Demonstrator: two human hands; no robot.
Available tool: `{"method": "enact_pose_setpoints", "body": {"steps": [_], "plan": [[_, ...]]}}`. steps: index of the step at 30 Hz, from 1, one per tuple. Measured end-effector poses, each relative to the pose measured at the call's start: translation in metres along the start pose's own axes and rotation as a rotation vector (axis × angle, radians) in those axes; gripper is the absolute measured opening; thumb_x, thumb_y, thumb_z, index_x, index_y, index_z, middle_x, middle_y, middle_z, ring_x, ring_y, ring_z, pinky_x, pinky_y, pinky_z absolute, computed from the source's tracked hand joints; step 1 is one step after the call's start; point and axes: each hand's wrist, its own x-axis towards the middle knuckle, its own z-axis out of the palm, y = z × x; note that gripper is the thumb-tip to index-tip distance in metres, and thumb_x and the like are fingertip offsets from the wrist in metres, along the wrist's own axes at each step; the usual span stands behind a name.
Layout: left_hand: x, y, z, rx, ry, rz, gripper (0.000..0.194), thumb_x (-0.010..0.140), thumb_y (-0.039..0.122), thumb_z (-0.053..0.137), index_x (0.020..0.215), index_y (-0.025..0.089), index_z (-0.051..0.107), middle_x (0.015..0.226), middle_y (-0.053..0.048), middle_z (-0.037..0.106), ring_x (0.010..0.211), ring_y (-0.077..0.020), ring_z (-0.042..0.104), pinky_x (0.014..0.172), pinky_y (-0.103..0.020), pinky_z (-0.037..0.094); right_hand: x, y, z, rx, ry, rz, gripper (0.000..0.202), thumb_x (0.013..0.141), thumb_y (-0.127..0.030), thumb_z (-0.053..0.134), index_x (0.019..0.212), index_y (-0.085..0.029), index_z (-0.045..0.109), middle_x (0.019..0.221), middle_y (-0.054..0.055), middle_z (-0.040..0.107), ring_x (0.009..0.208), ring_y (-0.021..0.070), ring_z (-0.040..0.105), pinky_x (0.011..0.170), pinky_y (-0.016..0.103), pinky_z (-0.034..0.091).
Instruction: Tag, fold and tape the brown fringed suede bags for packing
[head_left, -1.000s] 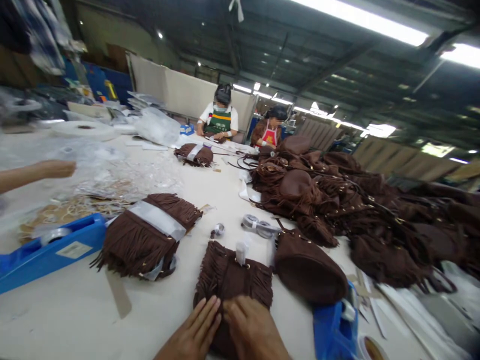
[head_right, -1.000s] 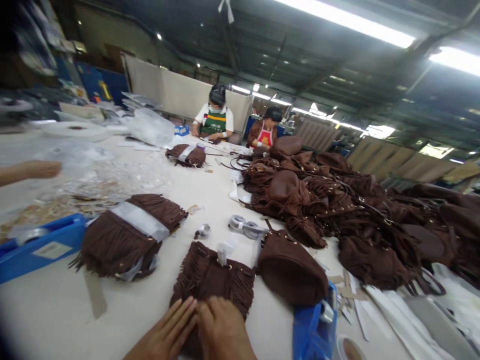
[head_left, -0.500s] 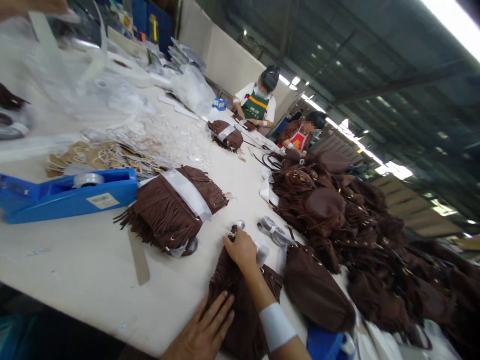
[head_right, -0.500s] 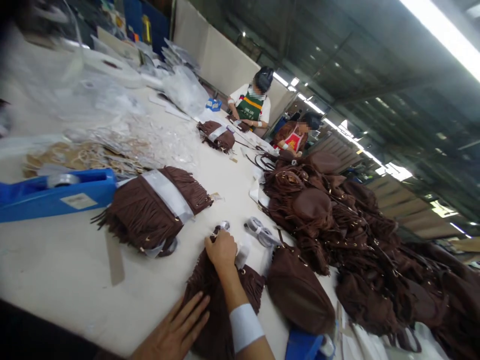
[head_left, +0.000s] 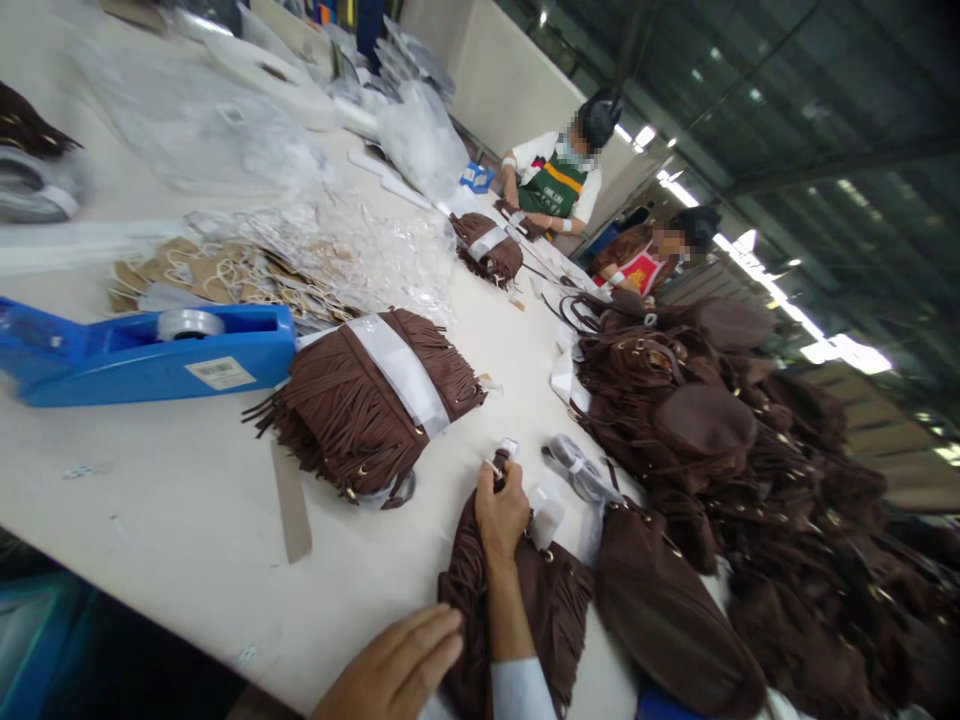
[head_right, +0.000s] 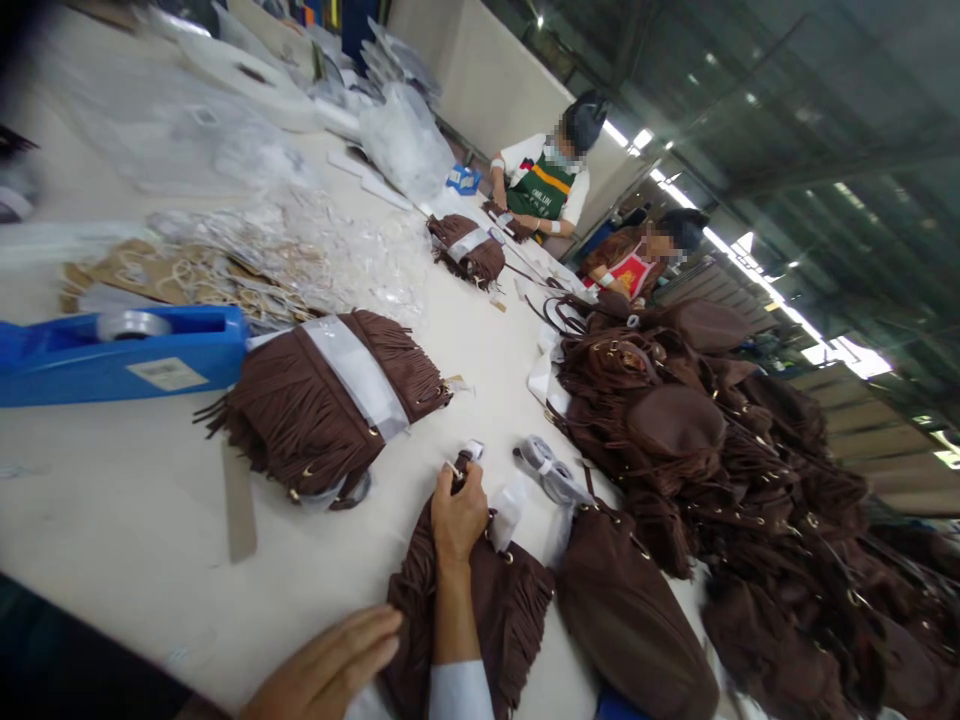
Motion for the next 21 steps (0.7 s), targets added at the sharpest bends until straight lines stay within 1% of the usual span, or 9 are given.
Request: {"method": "enact_pose_setpoints", "body": {"steps": [2, 3, 4, 6, 9, 12, 14, 16, 21], "plan": [[0.002, -0.008, -0.002, -0.048, -0.014, -0.226, 0.052, 0.09, 0.008, 0.036, 0.14, 0.017, 0.048, 0.128, -0.009, 0.065, 0.121, -0.0158, 0.059, 0.1, -0.025, 0.053, 0.002, 0.001, -0.001, 0.058, 0.003, 0.015, 0.036, 0.09, -0.049, 0.043, 0.104, -0.02, 0.06, 0.085, 0.007, 0.07, 0.078, 0.0259, 0.065, 0.07, 0.031, 0.042], [0.007, -0.011, -0.001, -0.074, -0.053, -0.312, 0.053, 0.089, 0.006, 0.037, 0.141, 0.017, 0.046, 0.127, -0.009, 0.065, 0.118, -0.0159, 0.06, 0.098, -0.025, 0.054, 0.002, 0.002, -0.001, 0.084, 0.003, 0.022, 0.036, 0.089, -0.049, 0.044, 0.103, -0.02, 0.06, 0.084, 0.007, 0.069, 0.078, 0.0257, 0.064, 0.07, 0.031, 0.041], [0.013, -0.014, 0.0, -0.099, -0.103, -0.354, 0.054, 0.089, 0.005, 0.037, 0.141, 0.017, 0.044, 0.127, -0.009, 0.064, 0.116, -0.0163, 0.062, 0.096, -0.026, 0.055, 0.003, 0.003, -0.001, 0.109, 0.003, 0.028, 0.036, 0.089, -0.05, 0.045, 0.102, -0.02, 0.06, 0.084, 0.006, 0.069, 0.079, 0.0255, 0.063, 0.069, 0.03, 0.041], [0.029, -0.017, 0.004, -0.138, -0.178, -0.351, 0.054, 0.087, 0.002, 0.036, 0.137, 0.018, 0.047, 0.122, -0.008, 0.065, 0.11, -0.0163, 0.064, 0.093, -0.026, 0.057, 0.005, 0.004, -0.002, 0.152, 0.0, 0.039, 0.035, 0.088, -0.05, 0.045, 0.1, -0.021, 0.06, 0.082, 0.006, 0.069, 0.079, 0.025, 0.062, 0.07, 0.03, 0.041], [0.048, -0.018, 0.008, -0.105, -0.267, -0.267, 0.047, 0.084, -0.003, 0.037, 0.123, 0.018, 0.054, 0.111, -0.006, 0.068, 0.095, -0.016, 0.068, 0.081, -0.025, 0.059, 0.008, 0.008, -0.003, 0.207, -0.007, 0.053, 0.035, 0.087, -0.052, 0.046, 0.097, -0.021, 0.06, 0.082, 0.005, 0.068, 0.08, 0.0241, 0.061, 0.071, 0.03, 0.041], [0.057, -0.02, 0.007, -0.035, -0.342, -0.173, 0.034, 0.084, -0.001, 0.043, 0.109, 0.017, 0.057, 0.103, -0.007, 0.067, 0.084, -0.018, 0.067, 0.071, -0.028, 0.059, 0.012, 0.012, -0.002, 0.26, -0.012, 0.066, 0.036, 0.085, -0.053, 0.048, 0.093, -0.02, 0.06, 0.079, 0.003, 0.066, 0.077, 0.0225, 0.059, 0.07, 0.029, 0.041], [0.057, -0.021, 0.005, -0.029, -0.368, -0.127, 0.026, 0.082, 0.001, 0.048, 0.099, 0.018, 0.056, 0.097, -0.006, 0.066, 0.079, -0.0194, 0.066, 0.066, -0.03, 0.058, 0.016, 0.014, -0.002, 0.291, -0.007, 0.08, 0.036, 0.085, -0.053, 0.048, 0.091, -0.02, 0.059, 0.076, 0.002, 0.065, 0.074, 0.0212, 0.058, 0.069, 0.028, 0.041], [0.053, -0.021, 0.003, -0.038, -0.375, -0.113, 0.023, 0.079, 0.001, 0.049, 0.092, 0.02, 0.055, 0.092, -0.005, 0.065, 0.074, -0.0197, 0.064, 0.063, -0.031, 0.058, 0.019, 0.016, -0.002, 0.314, 0.009, 0.102, 0.036, 0.086, -0.053, 0.048, 0.09, -0.019, 0.059, 0.076, 0.002, 0.064, 0.071, 0.0202, 0.057, 0.067, 0.028, 0.04], [0.035, -0.015, 0.006, 0.002, -0.301, -0.197, 0.02, 0.076, 0.003, 0.05, 0.083, 0.02, 0.056, 0.09, -0.005, 0.064, 0.08, -0.0201, 0.065, 0.061, -0.028, 0.057, 0.022, 0.017, 0.003, 0.32, 0.07, 0.14, 0.034, 0.087, -0.05, 0.047, 0.091, -0.018, 0.059, 0.078, 0.003, 0.064, 0.071, 0.0199, 0.055, 0.067, 0.028, 0.04]]}}
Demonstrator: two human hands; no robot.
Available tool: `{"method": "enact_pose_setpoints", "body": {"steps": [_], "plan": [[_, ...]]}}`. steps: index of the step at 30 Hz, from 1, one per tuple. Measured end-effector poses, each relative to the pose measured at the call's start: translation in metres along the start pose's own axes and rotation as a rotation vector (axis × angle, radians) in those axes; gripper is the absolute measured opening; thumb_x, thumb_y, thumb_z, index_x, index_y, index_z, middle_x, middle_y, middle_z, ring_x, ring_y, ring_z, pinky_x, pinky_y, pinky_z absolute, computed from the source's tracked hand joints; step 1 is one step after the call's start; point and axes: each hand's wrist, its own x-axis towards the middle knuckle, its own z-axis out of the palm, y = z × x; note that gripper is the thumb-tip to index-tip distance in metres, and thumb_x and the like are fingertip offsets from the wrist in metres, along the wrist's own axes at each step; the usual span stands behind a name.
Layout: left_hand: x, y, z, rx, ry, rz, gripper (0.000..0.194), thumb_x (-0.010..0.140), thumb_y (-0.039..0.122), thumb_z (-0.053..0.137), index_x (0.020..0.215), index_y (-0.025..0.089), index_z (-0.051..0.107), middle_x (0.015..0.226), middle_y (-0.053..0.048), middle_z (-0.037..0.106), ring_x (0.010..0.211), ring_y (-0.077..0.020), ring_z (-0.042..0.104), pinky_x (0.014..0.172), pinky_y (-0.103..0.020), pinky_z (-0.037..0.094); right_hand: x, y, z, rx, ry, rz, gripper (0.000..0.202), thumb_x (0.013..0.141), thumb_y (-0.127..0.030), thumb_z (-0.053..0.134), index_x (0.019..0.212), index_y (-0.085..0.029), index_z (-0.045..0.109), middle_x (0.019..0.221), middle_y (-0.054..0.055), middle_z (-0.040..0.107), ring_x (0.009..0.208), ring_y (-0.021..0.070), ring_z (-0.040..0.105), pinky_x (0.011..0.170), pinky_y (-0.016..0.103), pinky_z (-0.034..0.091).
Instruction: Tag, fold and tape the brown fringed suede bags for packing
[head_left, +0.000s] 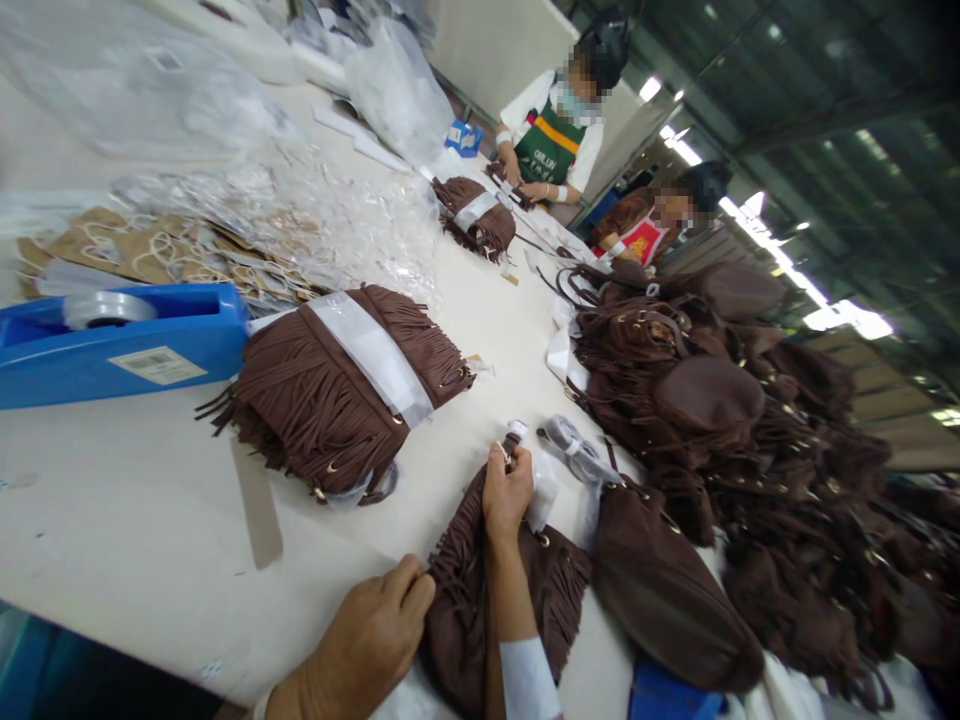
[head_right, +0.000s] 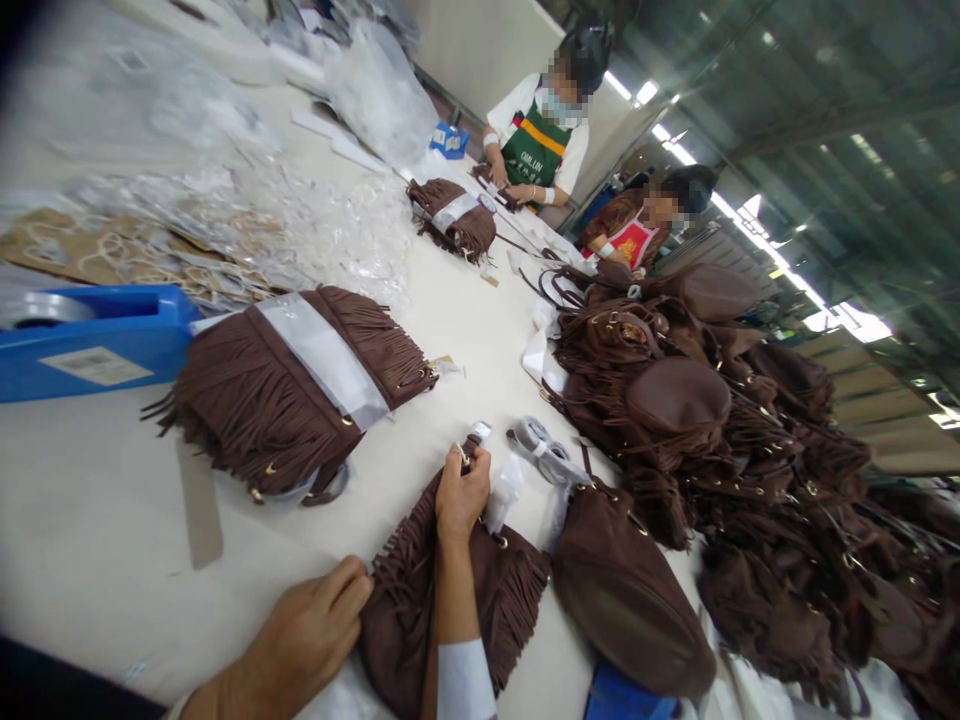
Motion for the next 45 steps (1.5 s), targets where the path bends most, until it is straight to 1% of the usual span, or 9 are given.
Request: {"method": "enact_pose_setpoints", "body": {"steps": [6, 10, 13, 18, 21, 30, 37, 41, 45], "plan": [[-0.005, 0.008, 0.001, 0.12, 0.072, -0.065, 0.022, 0.072, -0.002, 0.05, 0.072, 0.018, 0.061, 0.095, -0.006, 0.068, 0.093, -0.0245, 0.066, 0.062, -0.029, 0.059, -0.004, -0.006, 0.003, -0.023, 0.08, -0.01, 0.029, 0.088, -0.045, 0.048, 0.094, -0.018, 0.057, 0.082, 0.006, 0.065, 0.075, 0.022, 0.056, 0.069, 0.029, 0.04], [0.0, 0.007, -0.008, 0.093, -0.082, -0.156, 0.031, 0.08, -0.003, 0.047, 0.097, 0.017, 0.065, 0.099, -0.006, 0.069, 0.096, -0.0213, 0.068, 0.072, -0.029, 0.061, -0.005, -0.007, 0.003, -0.039, 0.084, -0.012, 0.029, 0.088, -0.045, 0.048, 0.095, -0.019, 0.057, 0.082, 0.006, 0.066, 0.075, 0.0234, 0.058, 0.068, 0.03, 0.039], [0.006, 0.0, -0.013, 0.043, -0.114, -0.179, 0.042, 0.084, -0.003, 0.042, 0.119, 0.015, 0.057, 0.114, -0.009, 0.067, 0.099, -0.019, 0.069, 0.078, -0.029, 0.061, -0.005, -0.006, 0.004, -0.061, 0.075, -0.01, 0.03, 0.088, -0.046, 0.048, 0.097, -0.019, 0.058, 0.082, 0.007, 0.067, 0.075, 0.0241, 0.059, 0.066, 0.029, 0.039], [0.014, -0.016, -0.013, -0.025, -0.178, 0.015, 0.061, 0.081, -0.008, 0.036, 0.135, 0.019, 0.043, 0.115, -0.008, 0.068, 0.093, -0.0186, 0.071, 0.077, -0.03, 0.06, -0.004, -0.004, 0.005, -0.103, 0.078, -0.018, 0.029, 0.09, -0.045, 0.048, 0.098, -0.02, 0.058, 0.083, 0.007, 0.068, 0.074, 0.0242, 0.061, 0.065, 0.029, 0.039], [0.013, -0.021, -0.01, -0.121, -0.125, 0.055, 0.052, 0.087, -0.003, 0.036, 0.133, 0.021, 0.044, 0.109, -0.006, 0.07, 0.091, -0.0183, 0.071, 0.078, -0.03, 0.059, -0.003, -0.004, 0.006, -0.147, 0.081, -0.022, 0.029, 0.092, -0.045, 0.046, 0.099, -0.02, 0.058, 0.082, 0.006, 0.069, 0.073, 0.0239, 0.062, 0.065, 0.029, 0.039], [0.009, -0.01, -0.017, -0.402, 0.059, -0.184, 0.025, 0.092, 0.007, 0.034, 0.092, 0.024, 0.052, 0.08, 0.003, 0.062, 0.075, -0.0147, 0.065, 0.069, -0.027, 0.049, -0.003, 0.002, 0.016, -0.298, 0.078, -0.078, 0.026, 0.093, -0.04, 0.049, 0.104, -0.018, 0.056, 0.086, 0.008, 0.069, 0.077, 0.024, 0.063, 0.07, 0.03, 0.04], [0.015, -0.016, -0.031, -0.468, -0.125, -0.269, 0.019, 0.092, 0.014, 0.037, 0.095, 0.025, 0.052, 0.085, 0.001, 0.064, 0.08, -0.0162, 0.064, 0.072, -0.028, 0.048, -0.005, -0.003, 0.013, -0.365, 0.081, -0.165, 0.019, 0.093, -0.034, 0.052, 0.099, -0.016, 0.056, 0.083, 0.008, 0.067, 0.074, 0.0229, 0.06, 0.07, 0.031, 0.039], [0.022, -0.013, -0.041, -0.499, -0.275, -0.374, 0.015, 0.093, 0.035, 0.047, 0.103, 0.025, 0.05, 0.077, 0.004, 0.062, 0.07, -0.0169, 0.063, 0.068, -0.03, 0.048, -0.006, -0.004, 0.013, -0.396, 0.076, -0.181, 0.017, 0.093, -0.033, 0.053, 0.099, -0.017, 0.055, 0.081, 0.007, 0.065, 0.075, 0.0228, 0.059, 0.073, 0.033, 0.039], [0.028, -0.007, -0.039, -0.404, -0.299, -0.492, 0.021, 0.093, 0.046, 0.048, 0.092, 0.025, 0.051, 0.075, 0.003, 0.064, 0.069, -0.0183, 0.064, 0.064, -0.03, 0.047, -0.005, -0.003, 0.015, -0.427, 0.062, -0.193, 0.017, 0.094, -0.034, 0.051, 0.098, -0.017, 0.054, 0.082, 0.007, 0.063, 0.077, 0.0237, 0.058, 0.075, 0.035, 0.04]]}}
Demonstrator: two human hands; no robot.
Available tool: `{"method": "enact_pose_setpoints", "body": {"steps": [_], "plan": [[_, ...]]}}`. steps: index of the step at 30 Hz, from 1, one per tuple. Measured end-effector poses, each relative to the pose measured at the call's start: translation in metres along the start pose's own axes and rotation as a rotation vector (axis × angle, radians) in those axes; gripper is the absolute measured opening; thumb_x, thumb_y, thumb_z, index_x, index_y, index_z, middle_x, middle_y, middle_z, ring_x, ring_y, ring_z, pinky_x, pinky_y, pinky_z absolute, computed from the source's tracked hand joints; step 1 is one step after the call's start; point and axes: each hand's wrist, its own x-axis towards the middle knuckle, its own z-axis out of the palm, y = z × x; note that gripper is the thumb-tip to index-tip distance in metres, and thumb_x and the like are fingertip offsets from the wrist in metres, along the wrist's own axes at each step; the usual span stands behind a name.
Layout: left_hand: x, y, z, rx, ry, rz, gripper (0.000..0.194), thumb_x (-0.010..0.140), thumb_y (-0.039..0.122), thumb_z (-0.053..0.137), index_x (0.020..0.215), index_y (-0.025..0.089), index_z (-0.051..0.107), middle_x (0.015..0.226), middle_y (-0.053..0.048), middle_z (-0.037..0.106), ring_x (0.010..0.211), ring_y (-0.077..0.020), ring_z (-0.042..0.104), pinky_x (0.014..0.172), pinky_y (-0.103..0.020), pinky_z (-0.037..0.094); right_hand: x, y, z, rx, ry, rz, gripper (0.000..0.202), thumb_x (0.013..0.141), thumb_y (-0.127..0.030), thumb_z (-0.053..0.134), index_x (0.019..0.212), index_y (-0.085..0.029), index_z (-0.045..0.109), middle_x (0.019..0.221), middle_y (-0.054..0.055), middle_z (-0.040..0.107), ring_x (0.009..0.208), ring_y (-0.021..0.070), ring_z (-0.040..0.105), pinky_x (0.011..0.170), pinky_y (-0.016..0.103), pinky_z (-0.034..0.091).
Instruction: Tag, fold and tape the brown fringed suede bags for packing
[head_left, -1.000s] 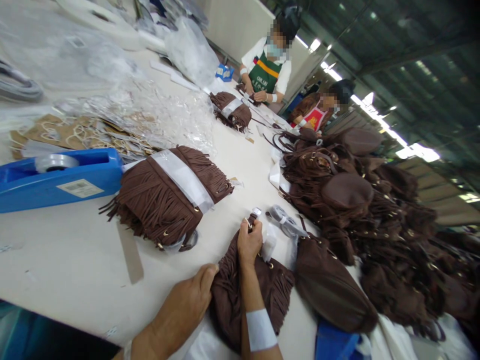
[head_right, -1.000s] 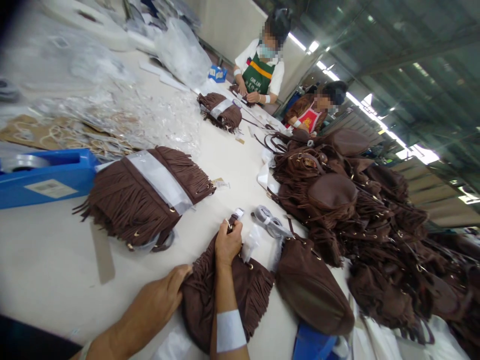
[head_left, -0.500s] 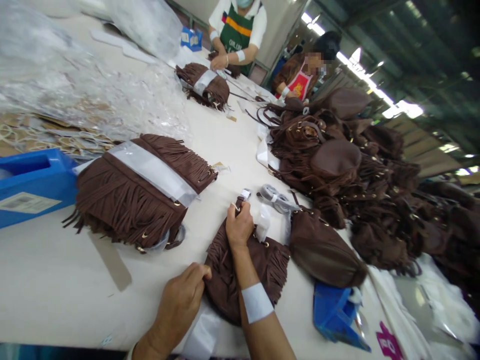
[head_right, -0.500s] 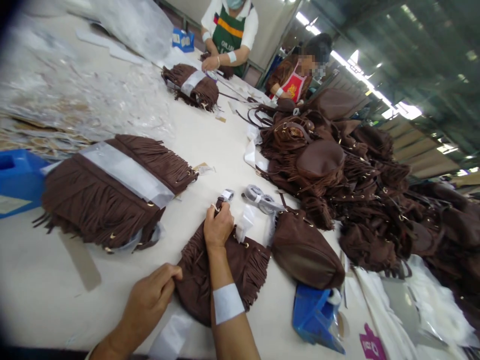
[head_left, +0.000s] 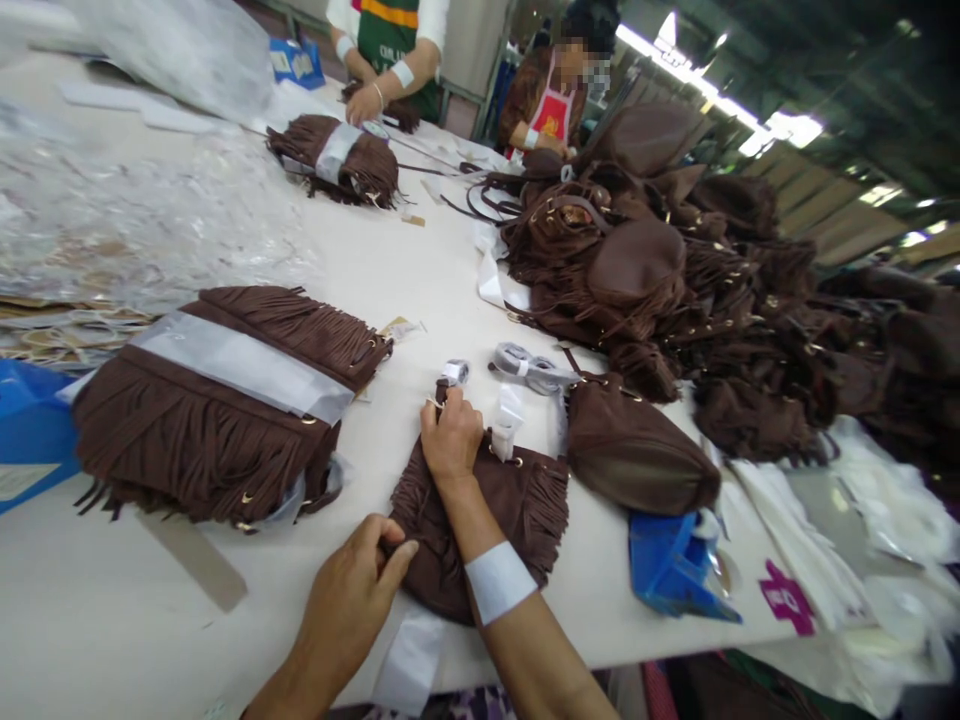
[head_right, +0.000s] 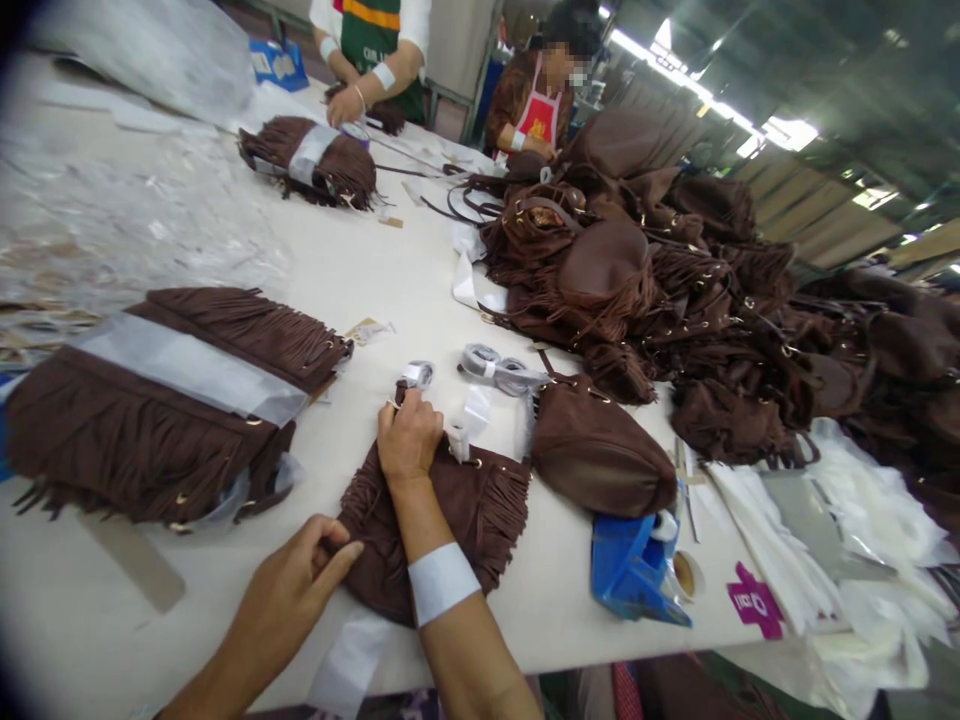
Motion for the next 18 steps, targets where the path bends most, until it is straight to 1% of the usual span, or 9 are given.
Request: {"method": "enact_pose_setpoints", "body": {"steps": [2, 5, 7, 9, 11, 12, 14, 16, 18], "plan": [[-0.001, -0.004, 0.005, 0.045, 0.017, 0.007, 0.016, 0.094, 0.039, 0.043, 0.094, 0.025, 0.052, 0.081, 0.002, 0.067, 0.076, -0.0189, 0.068, 0.065, -0.029, 0.048, 0.0, 0.0, 0.001, -0.009, -0.007, -0.009, 0.017, 0.095, -0.034, 0.05, 0.098, -0.017, 0.054, 0.083, 0.007, 0.063, 0.079, 0.024, 0.058, 0.076, 0.035, 0.04], [-0.01, -0.02, 0.009, 0.156, 0.055, 0.067, 0.016, 0.094, 0.027, 0.036, 0.095, 0.025, 0.053, 0.085, 0.0, 0.07, 0.08, -0.0184, 0.07, 0.067, -0.029, 0.051, 0.001, -0.001, -0.001, -0.011, -0.009, -0.017, 0.015, 0.094, -0.031, 0.051, 0.099, -0.017, 0.054, 0.084, 0.008, 0.063, 0.081, 0.0245, 0.058, 0.077, 0.036, 0.04], [-0.017, -0.03, 0.003, 0.232, 0.083, 0.131, 0.019, 0.094, 0.022, 0.035, 0.09, 0.026, 0.053, 0.082, 0.001, 0.071, 0.076, -0.0169, 0.071, 0.066, -0.028, 0.052, 0.001, -0.002, -0.005, -0.003, -0.005, -0.014, 0.014, 0.093, -0.029, 0.052, 0.099, -0.017, 0.055, 0.084, 0.008, 0.063, 0.082, 0.0249, 0.058, 0.077, 0.036, 0.041], [-0.023, -0.028, -0.009, 0.301, 0.132, 0.235, 0.019, 0.095, 0.022, 0.036, 0.091, 0.026, 0.054, 0.083, 0.002, 0.072, 0.073, -0.0156, 0.071, 0.062, -0.026, 0.054, 0.001, -0.003, -0.008, 0.014, -0.002, -0.01, 0.014, 0.093, -0.028, 0.053, 0.099, -0.016, 0.055, 0.084, 0.009, 0.064, 0.081, 0.0254, 0.059, 0.076, 0.037, 0.041], [-0.028, -0.007, -0.021, 0.382, 0.239, 0.36, 0.022, 0.095, 0.023, 0.039, 0.107, 0.026, 0.057, 0.097, -0.001, 0.073, 0.082, -0.0171, 0.072, 0.067, -0.028, 0.057, 0.001, -0.004, -0.011, 0.036, -0.007, -0.007, 0.015, 0.092, -0.029, 0.054, 0.099, -0.016, 0.055, 0.084, 0.009, 0.064, 0.082, 0.026, 0.059, 0.077, 0.038, 0.042], [-0.029, 0.009, -0.024, 0.421, 0.303, 0.426, 0.029, 0.095, 0.025, 0.04, 0.121, 0.025, 0.055, 0.108, -0.005, 0.072, 0.093, -0.0197, 0.072, 0.074, -0.032, 0.058, 0.001, -0.005, -0.011, 0.046, -0.014, -0.003, 0.015, 0.092, -0.03, 0.054, 0.1, -0.017, 0.055, 0.085, 0.009, 0.064, 0.083, 0.0263, 0.059, 0.077, 0.038, 0.042], [-0.025, 0.044, -0.02, 0.429, 0.462, 0.487, 0.048, 0.097, 0.028, 0.041, 0.144, 0.021, 0.039, 0.136, -0.013, 0.058, 0.121, -0.0266, 0.06, 0.095, -0.043, 0.054, 0.001, -0.004, -0.011, 0.059, -0.035, 0.011, 0.016, 0.093, -0.031, 0.053, 0.102, -0.017, 0.055, 0.088, 0.01, 0.065, 0.085, 0.0267, 0.06, 0.079, 0.039, 0.042], [-0.012, 0.067, -0.003, 0.375, 0.439, 0.581, 0.062, 0.098, 0.033, 0.04, 0.155, 0.018, 0.02, 0.156, -0.015, 0.036, 0.141, -0.0312, 0.039, 0.107, -0.051, 0.045, 0.002, -0.003, -0.009, 0.064, -0.069, 0.028, 0.018, 0.094, -0.031, 0.051, 0.103, -0.016, 0.055, 0.089, 0.01, 0.065, 0.085, 0.0267, 0.06, 0.08, 0.039, 0.043], [0.005, 0.067, 0.02, 0.361, 0.366, 0.622, 0.071, 0.098, 0.047, 0.038, 0.156, 0.014, 0.013, 0.162, -0.017, 0.021, 0.148, -0.0369, 0.022, 0.114, -0.061, 0.033, 0.003, -0.001, -0.007, 0.066, -0.108, 0.036, 0.019, 0.094, -0.033, 0.05, 0.103, -0.016, 0.054, 0.089, 0.01, 0.065, 0.086, 0.0266, 0.06, 0.081, 0.039, 0.043]]}}
